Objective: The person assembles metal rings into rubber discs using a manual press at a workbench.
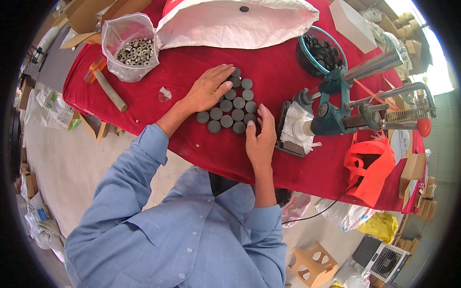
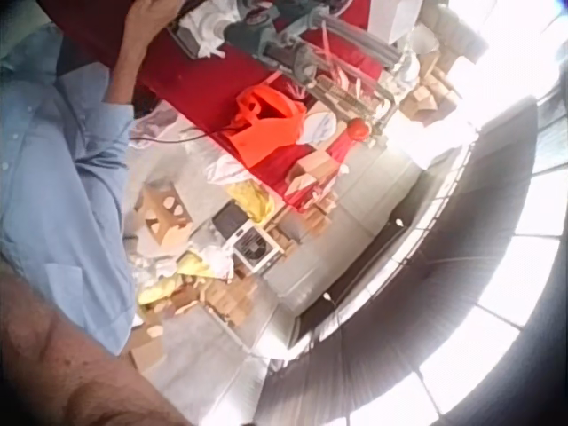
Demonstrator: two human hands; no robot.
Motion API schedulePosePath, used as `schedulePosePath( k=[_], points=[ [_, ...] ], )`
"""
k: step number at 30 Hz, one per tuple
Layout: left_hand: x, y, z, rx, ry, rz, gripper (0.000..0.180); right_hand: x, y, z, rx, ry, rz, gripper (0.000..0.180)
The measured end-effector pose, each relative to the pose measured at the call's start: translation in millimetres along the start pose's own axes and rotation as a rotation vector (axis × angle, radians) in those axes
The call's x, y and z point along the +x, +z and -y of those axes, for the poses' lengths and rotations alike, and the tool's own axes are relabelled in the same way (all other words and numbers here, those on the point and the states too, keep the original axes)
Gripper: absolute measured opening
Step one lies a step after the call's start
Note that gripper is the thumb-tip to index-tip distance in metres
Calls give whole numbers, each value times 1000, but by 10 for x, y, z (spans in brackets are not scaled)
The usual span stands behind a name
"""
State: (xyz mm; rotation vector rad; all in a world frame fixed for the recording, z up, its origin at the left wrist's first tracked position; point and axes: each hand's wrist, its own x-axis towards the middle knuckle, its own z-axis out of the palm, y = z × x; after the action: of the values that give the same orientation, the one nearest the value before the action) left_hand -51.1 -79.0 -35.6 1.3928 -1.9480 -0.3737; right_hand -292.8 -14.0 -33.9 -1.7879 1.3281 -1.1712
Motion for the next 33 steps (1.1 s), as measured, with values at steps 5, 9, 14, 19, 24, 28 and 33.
schedulePosePath(
  k=[5, 9, 14, 19, 24, 28, 33],
  points=[
    [11, -64, -5, -188, 12, 9, 57, -77, 1, 22, 38, -19, -23, 62],
    [-307, -365, -21, -160, -103, 17, 64, -149, -99, 59, -40, -9, 60, 63],
    [-1053, -497, -368, -120, -152, -83, 61, -124, -177, 129, -93, -72, 47, 63],
    [-1511, -424, -708, -23, -205, -210, 54, 106, -143, 132, -260, -306, 84, 61],
    [-1538, -326, -745, -5, -235, -294, 49, 222, -145, 84, -603, -479, 127, 52],
    [-1503, -280, -750, 80, -224, -342, 46, 279, -114, 109, -619, -475, 151, 52],
    [-1475, -272, -758, 102, -271, -340, 43, 329, -144, 58, -491, -365, 182, 50]
  ],
)
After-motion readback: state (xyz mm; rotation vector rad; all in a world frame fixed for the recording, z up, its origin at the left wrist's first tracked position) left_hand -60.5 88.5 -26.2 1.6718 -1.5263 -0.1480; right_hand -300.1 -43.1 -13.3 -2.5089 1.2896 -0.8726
